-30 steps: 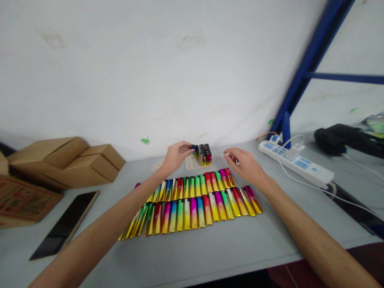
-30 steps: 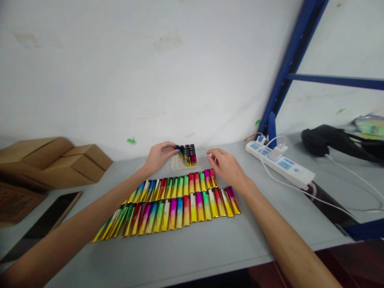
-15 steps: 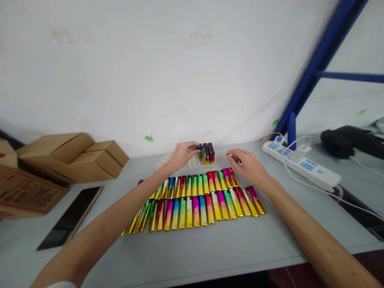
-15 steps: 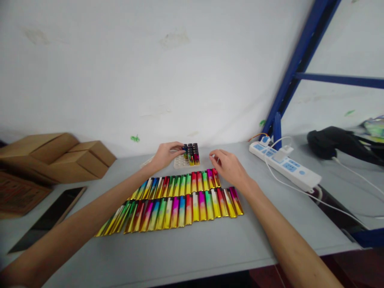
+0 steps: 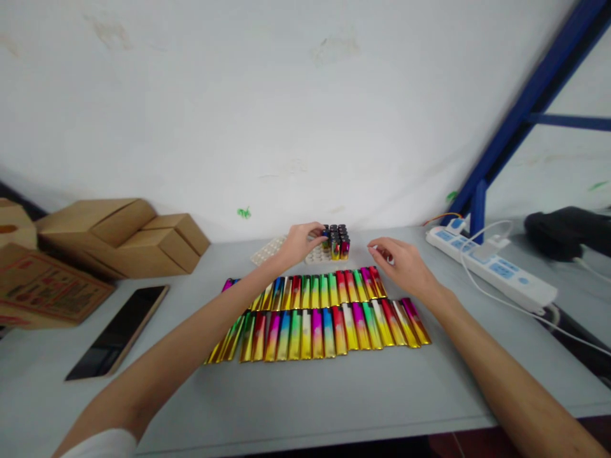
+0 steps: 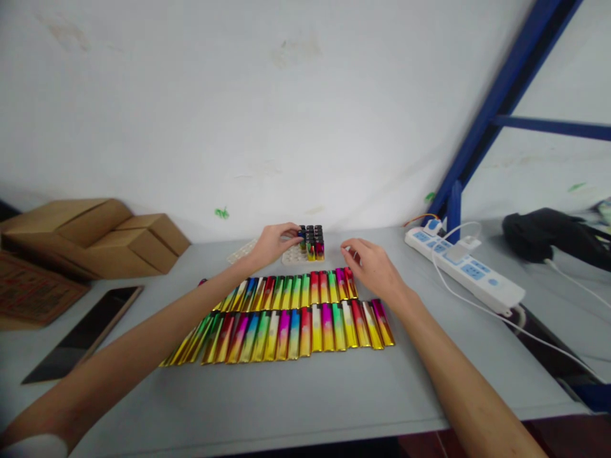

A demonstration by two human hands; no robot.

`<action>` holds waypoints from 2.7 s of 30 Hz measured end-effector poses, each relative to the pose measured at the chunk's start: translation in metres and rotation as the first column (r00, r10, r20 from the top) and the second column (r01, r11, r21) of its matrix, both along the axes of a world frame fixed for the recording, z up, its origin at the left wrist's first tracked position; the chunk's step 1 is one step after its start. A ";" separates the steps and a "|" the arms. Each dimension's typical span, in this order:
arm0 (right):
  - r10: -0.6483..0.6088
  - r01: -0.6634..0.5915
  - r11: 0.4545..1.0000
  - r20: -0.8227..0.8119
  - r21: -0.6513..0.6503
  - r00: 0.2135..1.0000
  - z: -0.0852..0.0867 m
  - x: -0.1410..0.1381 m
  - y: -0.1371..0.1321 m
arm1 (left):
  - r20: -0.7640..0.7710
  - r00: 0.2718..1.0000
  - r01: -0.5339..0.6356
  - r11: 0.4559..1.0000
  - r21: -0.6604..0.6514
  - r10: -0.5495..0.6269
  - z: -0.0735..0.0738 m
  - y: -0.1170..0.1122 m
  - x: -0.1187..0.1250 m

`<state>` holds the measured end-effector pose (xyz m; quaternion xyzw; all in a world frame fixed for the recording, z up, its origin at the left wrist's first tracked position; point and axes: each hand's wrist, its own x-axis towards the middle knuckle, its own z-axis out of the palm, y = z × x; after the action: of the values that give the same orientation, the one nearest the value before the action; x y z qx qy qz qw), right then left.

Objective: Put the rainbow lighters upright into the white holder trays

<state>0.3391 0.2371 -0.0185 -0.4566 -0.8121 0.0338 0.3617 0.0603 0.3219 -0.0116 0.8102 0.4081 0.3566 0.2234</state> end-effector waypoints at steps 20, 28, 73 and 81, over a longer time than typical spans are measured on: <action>-0.015 0.022 0.998 0.119 -0.058 0.993 0.009 0.011 0.000 | 0.119 0.990 -0.057 0.991 -0.122 0.072 -0.014 0.002 -0.004; 0.146 -0.035 0.940 0.308 -0.339 0.940 0.008 0.022 -0.002 | 0.045 0.997 -0.062 0.996 -0.060 0.065 0.007 -0.054 -0.016; 0.237 -0.228 0.971 -0.151 0.076 0.960 0.015 -0.059 -0.045 | 0.239 0.956 -0.080 0.931 -0.355 0.173 0.022 -0.179 -0.001; 0.097 -0.088 0.990 -0.083 0.107 0.992 0.012 -0.040 -0.030 | 0.188 0.958 -0.159 0.948 -0.277 0.216 0.019 -0.180 -0.001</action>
<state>0.2992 0.2068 -0.0067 -0.3973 -0.8163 0.0289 0.4183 0.0594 0.1420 0.0071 0.6878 0.4999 0.4056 0.3354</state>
